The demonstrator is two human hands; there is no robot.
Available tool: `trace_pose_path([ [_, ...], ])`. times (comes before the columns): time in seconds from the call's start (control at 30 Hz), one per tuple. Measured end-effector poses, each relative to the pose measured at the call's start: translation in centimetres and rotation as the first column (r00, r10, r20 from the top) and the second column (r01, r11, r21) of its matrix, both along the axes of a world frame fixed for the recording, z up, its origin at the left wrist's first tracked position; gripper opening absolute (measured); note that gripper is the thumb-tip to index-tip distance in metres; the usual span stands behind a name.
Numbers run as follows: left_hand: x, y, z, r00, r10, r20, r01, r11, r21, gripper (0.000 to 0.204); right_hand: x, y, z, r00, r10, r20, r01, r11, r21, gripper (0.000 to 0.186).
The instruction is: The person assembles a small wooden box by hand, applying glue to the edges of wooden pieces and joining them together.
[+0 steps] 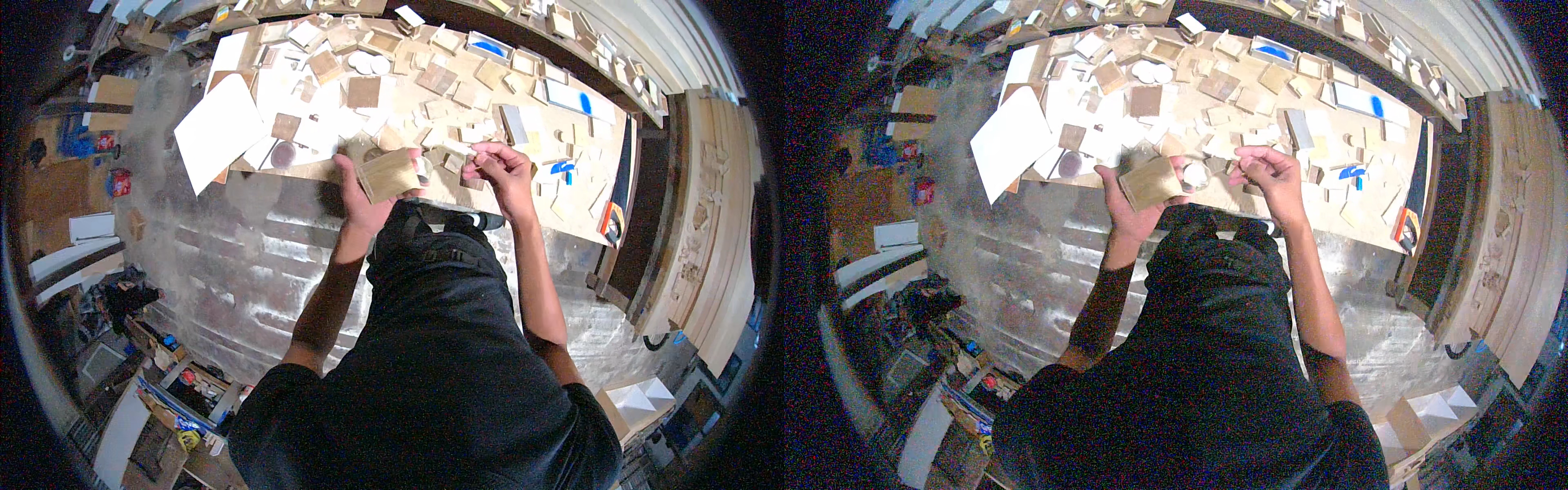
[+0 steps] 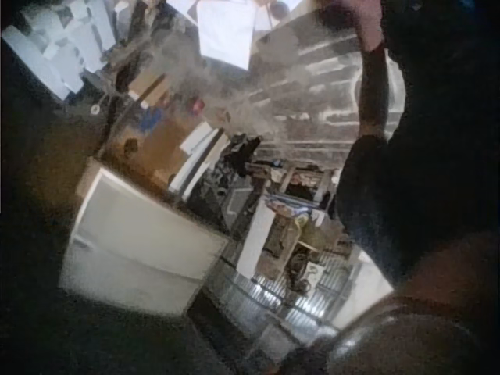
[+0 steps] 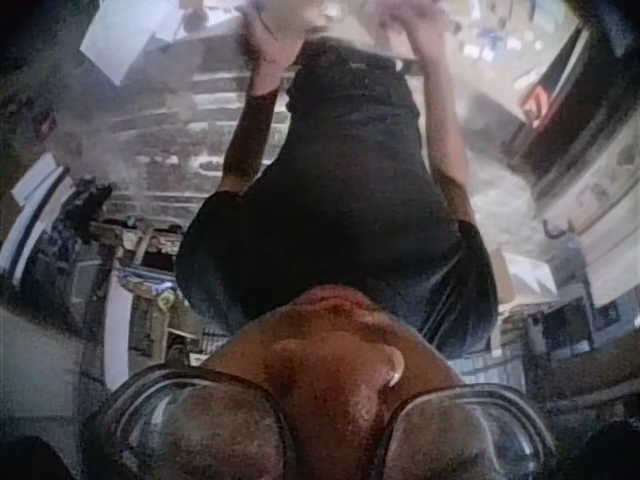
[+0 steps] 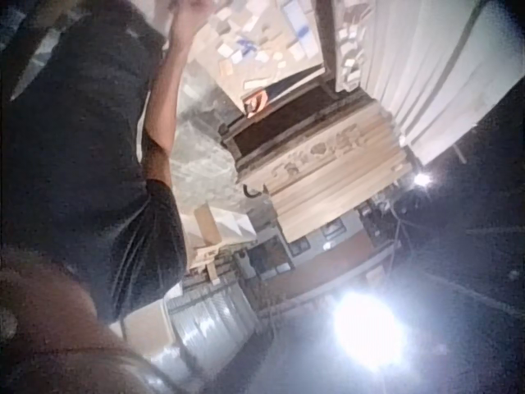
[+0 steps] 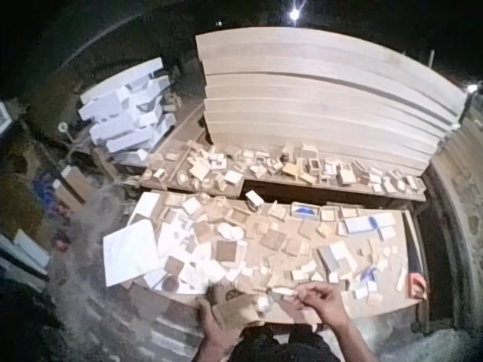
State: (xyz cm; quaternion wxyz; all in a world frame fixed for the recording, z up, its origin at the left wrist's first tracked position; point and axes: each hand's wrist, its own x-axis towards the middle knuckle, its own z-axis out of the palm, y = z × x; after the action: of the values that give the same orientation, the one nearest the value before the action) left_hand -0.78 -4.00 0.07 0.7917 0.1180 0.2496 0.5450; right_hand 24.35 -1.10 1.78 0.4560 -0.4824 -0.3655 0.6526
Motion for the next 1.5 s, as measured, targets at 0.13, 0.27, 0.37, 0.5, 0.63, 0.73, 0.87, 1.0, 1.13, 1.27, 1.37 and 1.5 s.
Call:
trace_pose_path([
  [0.13, 2.8, 0.8, 4.1, 0.996, -0.043, -0.073, 0.045, 0.999, 0.015, 0.110, 0.7, 0.3, 4.0, 0.995, -0.066, -0.074, 0.074, 0.991, 0.111, 0.019],
  [0.27, 5.0, 1.3, 5.4, 0.987, -0.045, -0.154, 0.065, 0.990, 0.126, 0.107, 2.1, -0.2, 6.5, 0.985, -0.127, -0.120, 0.142, 0.982, 0.123, 0.020],
  [0.37, 6.8, 1.5, 6.3, 0.971, -0.039, -0.237, 0.091, 0.973, 0.213, 0.096, 3.5, -0.9, 7.7, 0.964, -0.170, -0.205, 0.188, 0.980, 0.069, 0.020],
  [0.5, 9.0, 1.7, 8.2, 0.952, -0.108, -0.287, 0.172, 0.963, 0.206, 0.066, 4.6, -1.9, 9.3, 0.924, -0.221, -0.311, 0.251, 0.966, 0.060, 0.021],
  [0.63, 11.3, 1.3, 8.6, 0.846, -0.083, -0.526, 0.182, 0.973, 0.139, 0.037, 4.0, -3.0, 10.9, 0.918, -0.235, -0.321, 0.259, 0.965, 0.035, 0.020],
  [0.73, 13.2, 0.8, 11.1, 0.659, 0.047, -0.751, 0.245, 0.930, 0.274, 0.029, 3.7, -3.6, 9.8, 0.869, -0.331, -0.367, 0.357, 0.934, 0.001, 0.018],
  [0.87, 15.8, -0.1, 11.9, 0.473, 0.405, -0.783, 0.377, 0.710, 0.595, 0.074, 3.7, -4.1, 9.5, 0.671, -0.384, -0.635, 0.476, 0.879, -0.028, 0.017],
  [1.0, 15.7, -0.2, 12.6, 0.453, 0.430, -0.781, 0.530, 0.574, 0.624, 0.111, 4.1, -4.2, 9.0, 0.425, -0.295, -0.856, 0.459, 0.885, -0.077, 0.014],
  [1.13, 14.9, 0.3, 13.4, 0.513, 0.292, -0.807, 0.602, 0.549, 0.580, 0.114, 3.4, -4.4, 9.8, 0.337, -0.243, -0.910, 0.413, 0.906, -0.089, 0.014],
  [1.27, 14.2, 0.7, 13.9, 0.428, 0.290, -0.856, 0.673, 0.529, 0.516, 0.110, 3.0, -4.3, 9.9, 0.307, -0.224, -0.925, 0.381, 0.920, -0.096, 0.013],
  [1.37, 14.2, 0.4, 14.6, 0.407, 0.446, -0.797, 0.593, 0.535, 0.602, 0.106, 2.7, -4.5, 10.0, 0.293, -0.245, -0.924, 0.385, 0.915, -0.120, 0.013],
  [1.5, 13.8, 0.5, 14.4, 0.438, 0.576, -0.690, 0.476, 0.503, 0.721, 0.104, 2.1, -4.4, 9.9, 0.201, -0.187, -0.962, 0.365, 0.925, -0.103, 0.016],
])
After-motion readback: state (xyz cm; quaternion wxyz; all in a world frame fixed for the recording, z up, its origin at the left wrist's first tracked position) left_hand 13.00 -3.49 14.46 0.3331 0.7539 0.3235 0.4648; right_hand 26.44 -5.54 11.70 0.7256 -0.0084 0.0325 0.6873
